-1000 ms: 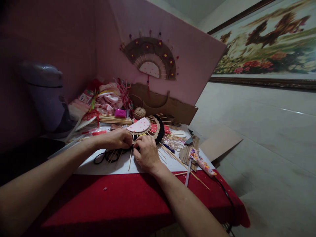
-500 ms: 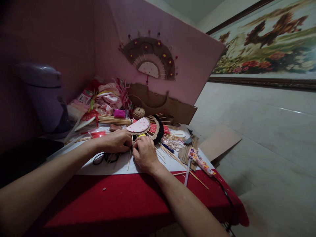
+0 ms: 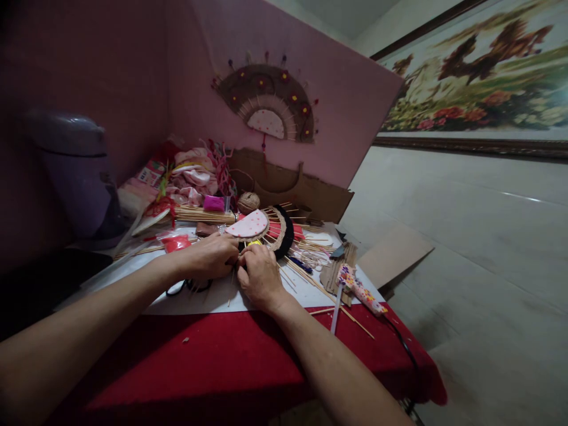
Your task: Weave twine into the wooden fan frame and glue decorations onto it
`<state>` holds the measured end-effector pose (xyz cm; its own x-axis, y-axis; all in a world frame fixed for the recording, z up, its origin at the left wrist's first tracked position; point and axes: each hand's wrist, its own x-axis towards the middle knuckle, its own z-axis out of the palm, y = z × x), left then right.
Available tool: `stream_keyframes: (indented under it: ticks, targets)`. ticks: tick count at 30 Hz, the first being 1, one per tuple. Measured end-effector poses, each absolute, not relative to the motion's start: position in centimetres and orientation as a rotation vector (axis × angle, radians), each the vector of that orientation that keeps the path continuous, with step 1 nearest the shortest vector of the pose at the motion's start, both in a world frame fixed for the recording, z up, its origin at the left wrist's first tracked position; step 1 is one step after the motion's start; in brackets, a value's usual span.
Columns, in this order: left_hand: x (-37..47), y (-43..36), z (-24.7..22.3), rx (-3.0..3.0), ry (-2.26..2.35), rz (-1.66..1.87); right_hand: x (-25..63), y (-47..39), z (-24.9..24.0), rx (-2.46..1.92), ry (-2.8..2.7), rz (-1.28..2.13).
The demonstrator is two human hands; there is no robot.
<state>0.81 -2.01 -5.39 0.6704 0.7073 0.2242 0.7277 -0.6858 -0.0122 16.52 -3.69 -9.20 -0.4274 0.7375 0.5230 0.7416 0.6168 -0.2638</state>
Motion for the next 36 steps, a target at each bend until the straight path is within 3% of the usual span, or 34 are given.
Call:
stream_keyframes:
  ticks: [10,17,20,25,31,36]
  targets:
    - [0.1,-0.8,-6.0,-3.015,-1.388,-0.42,17.6,-3.2,-8.0,-1.086,-1.968,0.061]
    - [-0.1,-1.0,-5.6,-3.105,-1.454,-0.421,20.1,-3.6,-3.5,-1.037,-1.385,0.716]
    - [-0.1,-1.2,-5.5,-3.104,-1.47,-0.431,21.8,-4.6,-1.4,-1.032,-1.294,0.832]
    - [-0.1,-1.1,-5.6,-3.094,-1.45,-0.445,27.6,-4.9,-0.9,-1.297,-1.28,0.523]
    - [-0.3,-0.3,-6.3,-3.069,-1.382,-0.491,34.1,-4.2,-5.7,-1.912,-1.226,-0.163]
    - [-0.2,-0.3,-6.2,-3.028,-1.421,-0.458,34.5,-4.2,-8.7,-2.171,-1.357,-0.218]
